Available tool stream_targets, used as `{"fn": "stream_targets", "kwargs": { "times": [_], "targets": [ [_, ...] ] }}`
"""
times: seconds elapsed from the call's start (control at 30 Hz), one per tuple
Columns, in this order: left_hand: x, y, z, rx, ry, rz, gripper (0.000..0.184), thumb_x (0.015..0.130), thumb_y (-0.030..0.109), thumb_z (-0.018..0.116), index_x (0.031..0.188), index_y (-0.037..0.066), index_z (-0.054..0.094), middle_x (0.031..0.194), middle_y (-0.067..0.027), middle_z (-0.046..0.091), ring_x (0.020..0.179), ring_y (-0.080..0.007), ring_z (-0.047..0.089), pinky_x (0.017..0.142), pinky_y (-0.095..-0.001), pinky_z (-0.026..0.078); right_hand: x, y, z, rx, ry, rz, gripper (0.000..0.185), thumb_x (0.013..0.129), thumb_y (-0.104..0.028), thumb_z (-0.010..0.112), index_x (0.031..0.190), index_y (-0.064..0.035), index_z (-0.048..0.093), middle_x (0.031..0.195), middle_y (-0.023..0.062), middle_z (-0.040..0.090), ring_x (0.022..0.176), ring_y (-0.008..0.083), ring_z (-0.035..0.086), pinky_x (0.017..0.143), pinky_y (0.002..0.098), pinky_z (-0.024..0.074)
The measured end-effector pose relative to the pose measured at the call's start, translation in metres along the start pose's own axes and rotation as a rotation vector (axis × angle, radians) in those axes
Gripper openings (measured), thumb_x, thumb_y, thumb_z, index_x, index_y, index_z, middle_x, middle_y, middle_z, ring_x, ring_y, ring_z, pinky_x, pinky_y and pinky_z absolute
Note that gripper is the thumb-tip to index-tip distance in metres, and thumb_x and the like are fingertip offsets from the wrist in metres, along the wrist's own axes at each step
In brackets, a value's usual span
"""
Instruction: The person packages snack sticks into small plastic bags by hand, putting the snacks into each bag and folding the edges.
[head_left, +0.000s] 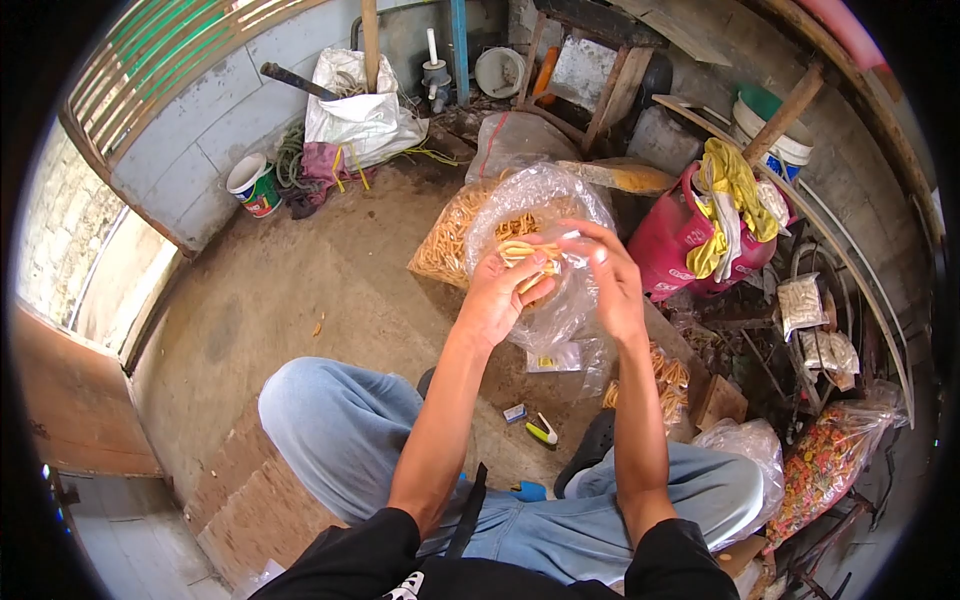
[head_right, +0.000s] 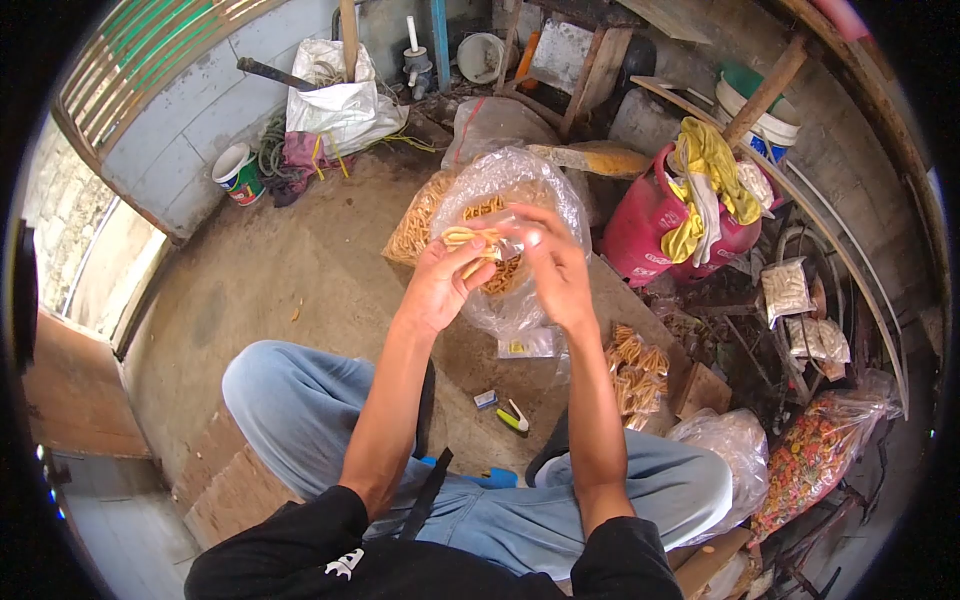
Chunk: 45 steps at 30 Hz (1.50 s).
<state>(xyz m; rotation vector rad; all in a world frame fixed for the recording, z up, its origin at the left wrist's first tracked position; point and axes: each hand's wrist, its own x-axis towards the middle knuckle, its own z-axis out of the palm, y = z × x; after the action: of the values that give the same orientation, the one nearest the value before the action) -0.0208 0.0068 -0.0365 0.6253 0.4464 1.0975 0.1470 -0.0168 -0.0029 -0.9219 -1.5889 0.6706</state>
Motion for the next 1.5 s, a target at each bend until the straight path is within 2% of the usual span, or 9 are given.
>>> {"fn": "stream_targets", "kwargs": {
  "times": [0.07, 0.17, 0.23, 0.33, 0.67, 0.83, 1.07, 1.27, 1.5],
  "targets": [
    [0.000, 0.000, -0.002, -0.020, 0.022, -0.005, 0.025, 0.086, 0.010, 0.066, 0.110, 0.007, 0.059, 0.101, -0.0064, 0.067, 0.085, -0.0140, 0.067, 0.070, -0.0252, 0.058, 0.001, 0.001, -0.003, 0.059, 0.070, 0.034, 0.030, 0.096, -0.025, 0.051, 0.100, -0.0018, 0.070, 0.119, 0.0125, 0.059, 0.108, 0.0221, 0.056, 0.094, 0.0341, 0.0409],
    [-0.002, 0.004, 0.002, 0.016, 0.030, -0.001, 0.024, 0.086, 0.009, 0.066, 0.109, 0.007, 0.060, 0.099, -0.0077, 0.067, 0.084, -0.0149, 0.068, 0.068, -0.0256, 0.059, 0.002, 0.003, -0.010, -0.126, 0.061, 0.169, 0.021, 0.092, -0.017, 0.057, 0.098, -0.0016, 0.070, 0.115, 0.0095, 0.061, 0.100, 0.0164, 0.059, 0.085, 0.0287, 0.0451],
    [-0.002, 0.002, 0.001, 0.016, 0.015, -0.012, 0.025, 0.086, 0.008, 0.066, 0.110, 0.006, 0.059, 0.098, -0.0074, 0.067, 0.085, -0.0156, 0.068, 0.069, -0.0262, 0.060, 0.001, 0.008, -0.010, 0.060, 0.023, 0.213, 0.015, 0.086, -0.010, 0.064, 0.097, -0.0023, 0.071, 0.112, 0.0069, 0.061, 0.095, 0.0116, 0.059, 0.076, 0.0241, 0.0462],
    [0.000, -0.002, -0.002, -0.008, -0.007, -0.019, 0.025, 0.086, 0.007, 0.066, 0.110, 0.005, 0.059, 0.099, -0.0064, 0.066, 0.085, -0.0152, 0.068, 0.069, -0.0270, 0.060, 0.000, 0.002, -0.014, 0.065, -0.034, 0.253, 0.015, 0.082, -0.007, 0.068, 0.096, -0.0030, 0.071, 0.109, 0.0062, 0.062, 0.092, 0.0089, 0.058, 0.070, 0.0209, 0.0445],
    [-0.003, -0.006, 0.008, 0.024, -0.043, -0.070, 0.033, 0.084, 0.003, 0.067, 0.115, 0.005, 0.058, 0.102, -0.0067, 0.065, 0.091, -0.0174, 0.066, 0.074, -0.0324, 0.061, -0.001, 0.000, -0.017, 0.003, -0.097, 0.289, 0.013, 0.082, -0.004, 0.068, 0.095, -0.0023, 0.071, 0.107, 0.0074, 0.062, 0.091, 0.0112, 0.058, 0.072, 0.0234, 0.0450],
    [-0.004, -0.005, 0.006, 0.088, -0.066, -0.122, 0.034, 0.085, 0.008, 0.068, 0.117, 0.007, 0.056, 0.108, -0.0048, 0.065, 0.093, -0.0170, 0.066, 0.075, -0.0275, 0.057, -0.001, 0.006, -0.014, 0.046, 0.069, 0.127, 0.012, 0.083, 0.001, 0.064, 0.094, -0.0011, 0.070, 0.107, 0.0075, 0.061, 0.095, 0.0131, 0.059, 0.082, 0.0256, 0.0470],
    [-0.005, -0.004, 0.010, 0.110, -0.088, -0.112, 0.030, 0.086, 0.010, 0.069, 0.114, 0.007, 0.058, 0.106, -0.0043, 0.066, 0.093, -0.0166, 0.067, 0.072, -0.0247, 0.057, -0.005, 0.017, -0.010, 0.118, 0.105, -0.015, 0.017, 0.084, 0.005, 0.062, 0.099, -0.0015, 0.069, 0.108, 0.0077, 0.061, 0.100, 0.0145, 0.058, 0.085, 0.0267, 0.0472],
    [-0.006, -0.004, 0.008, 0.149, -0.110, -0.136, 0.027, 0.085, 0.013, 0.070, 0.110, 0.007, 0.060, 0.102, -0.0042, 0.066, 0.091, -0.0156, 0.067, 0.072, -0.0242, 0.057, -0.005, 0.018, -0.011, 0.157, 0.067, 0.100, 0.018, 0.083, 0.008, 0.062, 0.098, -0.0001, 0.068, 0.109, 0.0087, 0.062, 0.098, 0.0145, 0.060, 0.082, 0.0249, 0.0494],
    [-0.007, -0.003, 0.011, 0.240, -0.145, -0.141, 0.026, 0.085, 0.009, 0.069, 0.108, 0.004, 0.058, 0.100, -0.0063, 0.066, 0.090, -0.0178, 0.067, 0.072, -0.0245, 0.057, -0.004, 0.017, -0.010, 0.169, 0.082, 0.202, 0.010, 0.082, 0.005, 0.064, 0.090, -0.0014, 0.067, 0.098, 0.0039, 0.065, 0.082, 0.0085, 0.061, 0.067, 0.0211, 0.0495]
  ]
}}
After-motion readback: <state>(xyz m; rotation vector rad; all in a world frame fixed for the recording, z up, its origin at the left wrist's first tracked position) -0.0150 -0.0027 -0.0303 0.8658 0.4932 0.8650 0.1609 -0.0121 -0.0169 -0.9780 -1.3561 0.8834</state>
